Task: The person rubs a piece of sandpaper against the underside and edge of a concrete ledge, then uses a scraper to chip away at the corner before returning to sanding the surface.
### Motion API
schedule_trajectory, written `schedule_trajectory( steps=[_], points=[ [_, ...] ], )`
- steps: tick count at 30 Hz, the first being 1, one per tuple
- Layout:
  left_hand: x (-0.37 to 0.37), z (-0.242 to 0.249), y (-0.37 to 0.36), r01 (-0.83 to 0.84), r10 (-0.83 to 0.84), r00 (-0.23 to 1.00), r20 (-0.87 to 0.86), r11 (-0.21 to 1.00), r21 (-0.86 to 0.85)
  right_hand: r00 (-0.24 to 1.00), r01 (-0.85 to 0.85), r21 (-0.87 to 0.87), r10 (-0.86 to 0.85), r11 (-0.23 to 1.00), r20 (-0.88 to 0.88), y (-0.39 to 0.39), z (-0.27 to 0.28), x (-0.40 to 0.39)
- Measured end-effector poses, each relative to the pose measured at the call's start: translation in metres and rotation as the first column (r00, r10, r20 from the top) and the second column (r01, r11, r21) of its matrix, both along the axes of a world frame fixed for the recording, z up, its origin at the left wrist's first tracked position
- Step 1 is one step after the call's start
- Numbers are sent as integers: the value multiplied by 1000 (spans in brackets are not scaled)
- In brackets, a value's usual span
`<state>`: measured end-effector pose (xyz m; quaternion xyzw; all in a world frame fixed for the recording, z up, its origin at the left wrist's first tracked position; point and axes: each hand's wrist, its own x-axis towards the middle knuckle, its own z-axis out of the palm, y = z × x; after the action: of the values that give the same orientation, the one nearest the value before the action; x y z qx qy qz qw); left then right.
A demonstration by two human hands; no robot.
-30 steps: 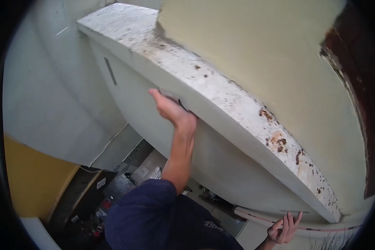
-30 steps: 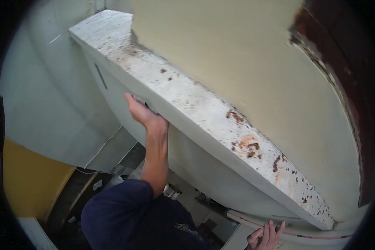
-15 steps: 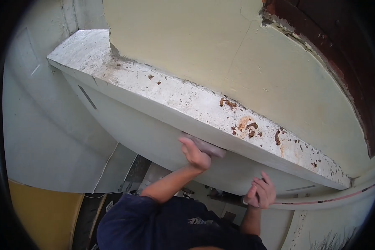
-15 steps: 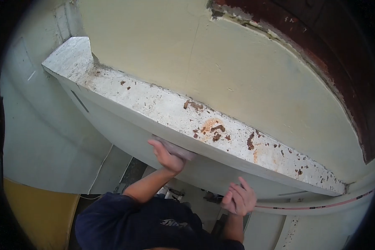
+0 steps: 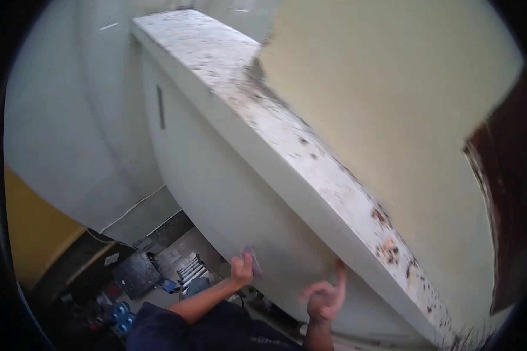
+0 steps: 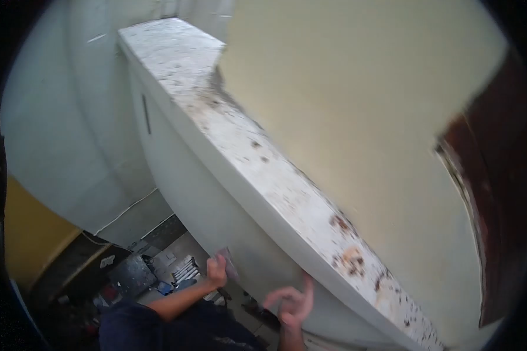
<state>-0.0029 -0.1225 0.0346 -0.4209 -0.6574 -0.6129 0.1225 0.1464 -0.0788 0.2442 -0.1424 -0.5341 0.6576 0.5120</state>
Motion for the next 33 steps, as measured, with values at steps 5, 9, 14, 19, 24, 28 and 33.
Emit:
schedule_trajectory(
  steps=[5, 9, 14, 19, 24, 28, 33],
  points=[
    [-2, -26, -7, -189, 188, 967, -169, 982, 11, 952, -275, -3, 272, 962, -138, 6, 41, -29],
    [-25, -21, -9, -112, 103, 991, 88, 989, 95, 976, 215, 37, -216, 976, 28, 3, 34, -54],
    [-94, 37, -3, -165, 39, 932, 359, 930, 327, 881, -6, 488, -226, 873, 415, 2, 39, -102],
    [-225, 53, 31, -366, 339, 926, 168, 693, 621, 839, 409, 391, 171, -825, -516, 101, 49, -54],
    [-336, 218, 14, -238, 29, 959, 281, 622, 746, 120, 324, 803, -820, -500, -559, 12, 120, -158],
    [-395, 258, 58, -294, 652, 700, -292, 635, 714, 50, -121, 887, -895, -445, -442, 24, 114, -143],
    [-411, 277, 82, 219, -82, 973, -214, 614, 758, 57, -81, 904, -908, -419, -416, 27, 109, -147]
  ],
)
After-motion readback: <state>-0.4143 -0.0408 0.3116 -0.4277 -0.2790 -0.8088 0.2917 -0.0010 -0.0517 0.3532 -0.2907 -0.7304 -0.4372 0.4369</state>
